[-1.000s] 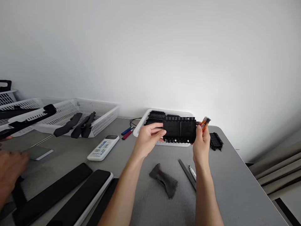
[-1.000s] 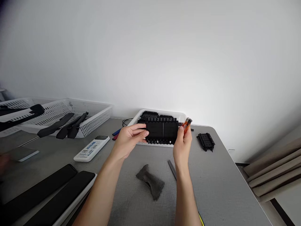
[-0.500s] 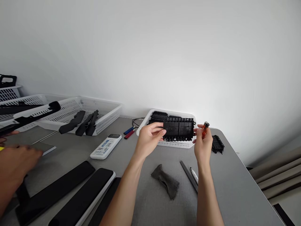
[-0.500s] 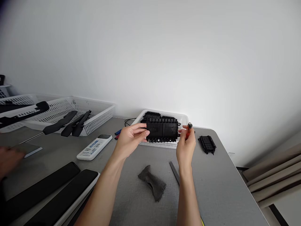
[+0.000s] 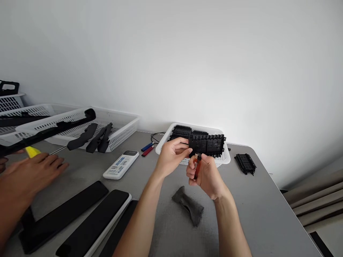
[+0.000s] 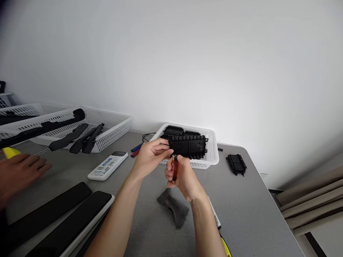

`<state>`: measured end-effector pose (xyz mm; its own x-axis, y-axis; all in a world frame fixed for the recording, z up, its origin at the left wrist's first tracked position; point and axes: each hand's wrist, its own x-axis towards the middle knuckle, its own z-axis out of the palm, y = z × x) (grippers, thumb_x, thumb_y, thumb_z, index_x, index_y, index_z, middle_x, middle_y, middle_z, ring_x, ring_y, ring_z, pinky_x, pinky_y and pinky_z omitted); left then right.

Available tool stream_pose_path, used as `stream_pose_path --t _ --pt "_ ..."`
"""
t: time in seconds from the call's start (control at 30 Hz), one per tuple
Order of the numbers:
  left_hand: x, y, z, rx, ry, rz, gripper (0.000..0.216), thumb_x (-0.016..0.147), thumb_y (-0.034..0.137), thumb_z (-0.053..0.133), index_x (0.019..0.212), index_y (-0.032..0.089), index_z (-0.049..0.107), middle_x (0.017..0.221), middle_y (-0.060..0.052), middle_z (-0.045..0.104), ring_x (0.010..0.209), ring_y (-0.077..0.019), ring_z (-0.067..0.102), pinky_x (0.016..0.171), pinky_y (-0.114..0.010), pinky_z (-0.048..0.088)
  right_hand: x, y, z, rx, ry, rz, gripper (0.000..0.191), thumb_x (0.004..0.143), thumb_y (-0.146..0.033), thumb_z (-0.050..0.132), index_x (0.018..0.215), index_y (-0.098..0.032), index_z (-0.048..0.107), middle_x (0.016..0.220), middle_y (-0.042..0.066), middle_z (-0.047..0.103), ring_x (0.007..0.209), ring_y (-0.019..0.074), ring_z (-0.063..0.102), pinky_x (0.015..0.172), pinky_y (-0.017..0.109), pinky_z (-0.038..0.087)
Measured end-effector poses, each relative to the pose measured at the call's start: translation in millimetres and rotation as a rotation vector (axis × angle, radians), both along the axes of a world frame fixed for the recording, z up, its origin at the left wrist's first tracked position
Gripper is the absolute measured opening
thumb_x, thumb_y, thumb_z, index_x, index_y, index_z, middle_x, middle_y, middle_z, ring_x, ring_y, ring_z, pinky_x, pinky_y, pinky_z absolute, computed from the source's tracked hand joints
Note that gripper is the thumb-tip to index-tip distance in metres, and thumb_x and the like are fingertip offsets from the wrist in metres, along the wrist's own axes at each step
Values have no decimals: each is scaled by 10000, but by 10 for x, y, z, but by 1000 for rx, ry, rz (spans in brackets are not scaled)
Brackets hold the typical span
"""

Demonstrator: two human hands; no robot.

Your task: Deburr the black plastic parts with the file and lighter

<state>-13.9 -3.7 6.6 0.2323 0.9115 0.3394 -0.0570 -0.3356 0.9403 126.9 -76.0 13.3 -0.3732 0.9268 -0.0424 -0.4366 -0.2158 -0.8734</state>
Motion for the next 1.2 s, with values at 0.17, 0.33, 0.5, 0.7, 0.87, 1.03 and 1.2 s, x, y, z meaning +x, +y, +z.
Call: stream_pose_path --t 0.17,0.33,0.5,0.7,0.87,1.03,1.2 --pt "9 -39 22 77 32 -80 287 730 326 833 928 183 683 725 1 725 720 -176 724 691 -251 591 31 39 7 -77 126 192 347 719 -532 544 640 -211 439 619 -37 324 574 114 261 492 223 167" --pt "6 -63 23 149 90 -72 278 748 364 822 909 180 690 765 -26 753 782 -200 743 746 -272 602 79 42 6 -119 206 222 314 710 -488 529 631 -210 406 611 -39 292 565 108 229 479 212 142" --pt "-3 -87 38 160 132 -67 332 757 452 799 912 177 697 861 -74 789 812 -235 758 787 -332 616 84 53 4 -152 255 253 296 705 -468 516 630 -211 389 611 -43 259 564 107 196 470 203 124" --pt "-14 -106 56 155 168 -42 370 751 516 782 909 189 712 888 -87 797 807 -253 763 797 -371 627 98 58 2 -173 278 291 266 707 -434 527 649 -214 389 625 -47 244 566 109 191 468 198 134" --pt "-13 -116 71 148 161 -62 366 767 513 767 921 185 719 896 -91 797 821 -250 764 806 -366 624 114 66 -11 -189 303 283 263 704 -422 546 654 -213 395 640 -51 241 570 107 191 468 199 140" --pt "-39 -108 65 162 162 -27 304 803 453 738 933 179 715 891 -86 794 833 -243 762 802 -352 622 160 61 -7 -179 335 244 267 724 -426 546 666 -211 399 646 -50 244 581 109 186 471 198 143" --pt "-88 -81 39 204 177 29 235 813 382 723 927 176 717 843 -67 781 825 -227 759 793 -321 622 245 57 4 -151 352 199 295 724 -427 566 675 -220 361 646 -52 242 586 110 180 473 192 151"
